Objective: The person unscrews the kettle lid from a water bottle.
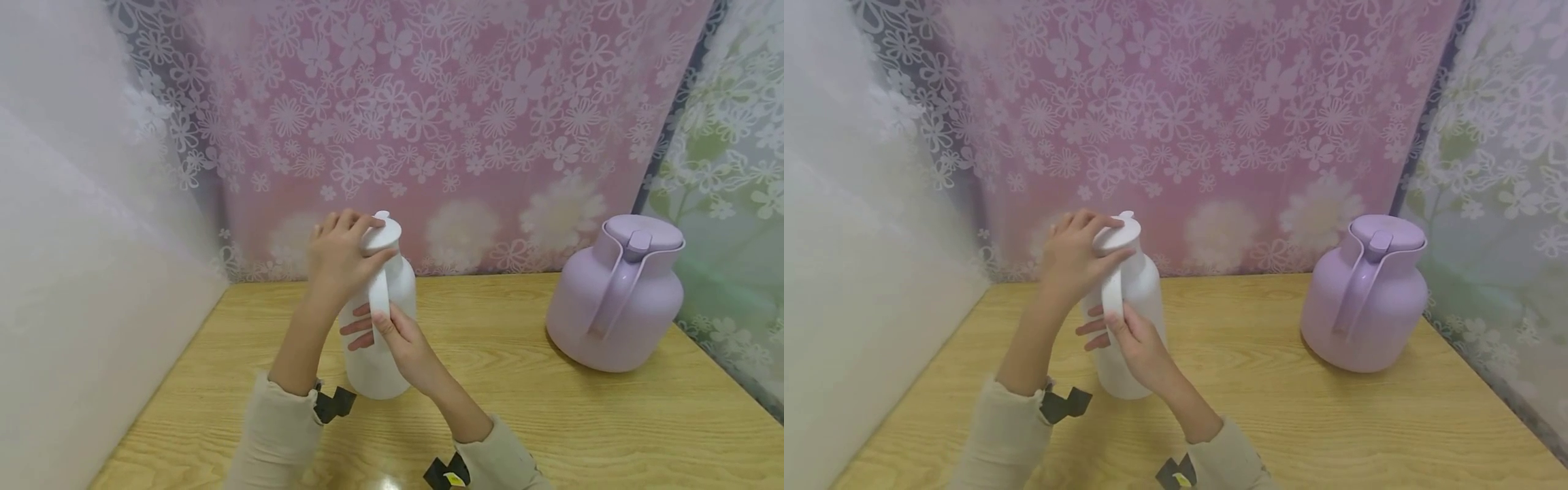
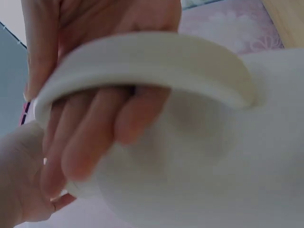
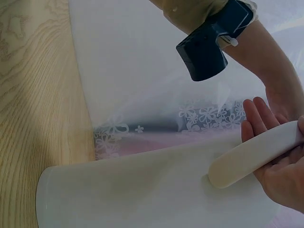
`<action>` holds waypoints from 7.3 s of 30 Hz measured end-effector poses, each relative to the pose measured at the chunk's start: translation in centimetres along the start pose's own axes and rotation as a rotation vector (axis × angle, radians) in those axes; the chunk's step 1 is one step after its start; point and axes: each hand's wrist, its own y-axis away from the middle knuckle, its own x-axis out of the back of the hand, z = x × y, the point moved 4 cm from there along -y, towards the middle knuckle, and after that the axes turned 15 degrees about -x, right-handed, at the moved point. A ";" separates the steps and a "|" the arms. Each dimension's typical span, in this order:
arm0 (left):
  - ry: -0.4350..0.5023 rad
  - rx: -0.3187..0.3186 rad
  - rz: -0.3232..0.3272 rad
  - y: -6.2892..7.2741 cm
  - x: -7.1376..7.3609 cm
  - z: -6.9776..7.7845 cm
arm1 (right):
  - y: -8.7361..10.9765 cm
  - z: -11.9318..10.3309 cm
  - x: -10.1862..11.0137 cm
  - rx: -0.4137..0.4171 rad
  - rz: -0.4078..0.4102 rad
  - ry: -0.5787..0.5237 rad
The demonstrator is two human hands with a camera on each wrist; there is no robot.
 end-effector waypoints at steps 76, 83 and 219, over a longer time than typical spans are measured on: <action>0.369 -0.285 0.098 1.7 0.3 -1.8 | 0.0 0.0 0.1 -0.005 0.013 0.011; 0.110 -0.213 0.100 0.8 0.1 -0.6 | 0.0 0.0 0.1 -0.001 0.007 0.007; 0.743 0.286 0.210 2.7 -2.9 -2.6 | 0.0 0.2 0.1 0.033 0.001 -0.019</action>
